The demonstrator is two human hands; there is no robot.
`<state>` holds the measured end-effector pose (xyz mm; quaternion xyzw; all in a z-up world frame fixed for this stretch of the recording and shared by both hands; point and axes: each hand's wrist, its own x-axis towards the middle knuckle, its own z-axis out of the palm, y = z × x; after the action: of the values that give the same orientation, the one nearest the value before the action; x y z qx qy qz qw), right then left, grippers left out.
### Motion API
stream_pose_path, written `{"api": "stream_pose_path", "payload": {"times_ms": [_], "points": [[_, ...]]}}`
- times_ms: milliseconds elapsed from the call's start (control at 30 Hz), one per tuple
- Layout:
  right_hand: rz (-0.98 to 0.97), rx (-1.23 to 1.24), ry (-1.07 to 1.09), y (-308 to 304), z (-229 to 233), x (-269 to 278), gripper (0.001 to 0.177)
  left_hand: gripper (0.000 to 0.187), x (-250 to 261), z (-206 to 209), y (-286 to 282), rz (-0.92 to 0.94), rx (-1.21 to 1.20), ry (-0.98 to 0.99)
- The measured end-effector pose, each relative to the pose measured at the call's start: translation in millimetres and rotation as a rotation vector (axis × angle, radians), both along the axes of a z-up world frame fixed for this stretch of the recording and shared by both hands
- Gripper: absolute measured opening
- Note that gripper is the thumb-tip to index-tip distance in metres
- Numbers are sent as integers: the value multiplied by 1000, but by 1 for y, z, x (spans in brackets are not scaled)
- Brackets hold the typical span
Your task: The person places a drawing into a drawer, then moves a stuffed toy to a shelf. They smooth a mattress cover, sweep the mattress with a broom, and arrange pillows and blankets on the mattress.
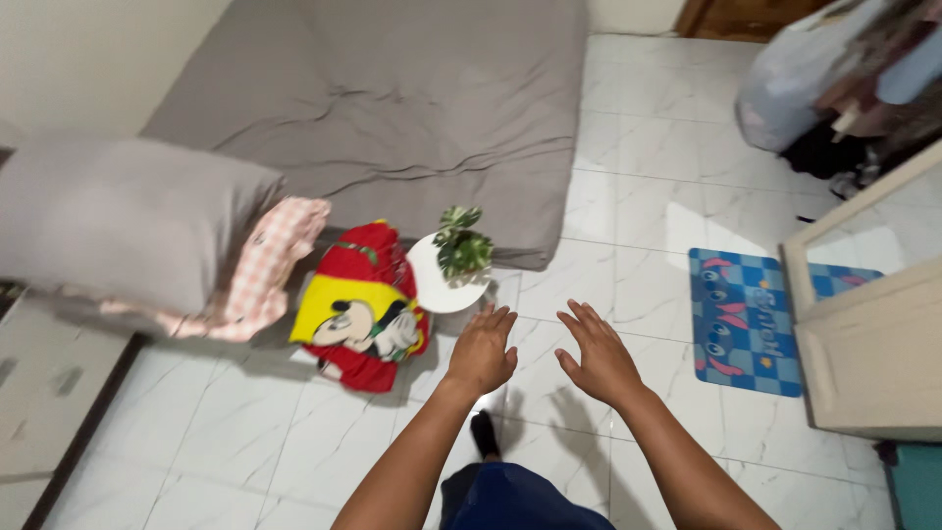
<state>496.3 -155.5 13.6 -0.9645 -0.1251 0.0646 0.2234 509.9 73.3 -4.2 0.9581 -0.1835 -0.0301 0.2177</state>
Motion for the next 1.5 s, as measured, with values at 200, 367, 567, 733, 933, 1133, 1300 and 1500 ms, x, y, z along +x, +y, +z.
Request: {"api": "stream_pose_path", "payload": {"times_ms": [200, 367, 567, 733, 933, 1133, 1300, 1500], "points": [[-29, -79, -23, -43, 2, 93, 64, 66, 109, -15, -62, -55, 15, 9], [-106, -74, -4, -82, -4, 184, 65, 69, 215, -15, -107, -88, 41, 67], [-163, -55, 44, -127, -8, 272, 65, 65, 314, -11, -150, -151, 20, 13], [-154, -53, 46, -158, -17, 351, 65, 63, 387, -3, -178, -137, 58, 52], [-13, -68, -105, -214, -45, 461, 65, 62, 483, -32, -218, -20, 56, 29], [188, -36, -25, -268, -49, 570, 63, 59, 556, -50, -264, 145, 97, 148], [319, -20, -97, -299, -48, 662, 63, 61, 603, -57, -295, 296, 46, 124], [455, 13, -131, -276, -51, 762, 60, 59, 669, -72, -277, 475, 29, 103]]}}
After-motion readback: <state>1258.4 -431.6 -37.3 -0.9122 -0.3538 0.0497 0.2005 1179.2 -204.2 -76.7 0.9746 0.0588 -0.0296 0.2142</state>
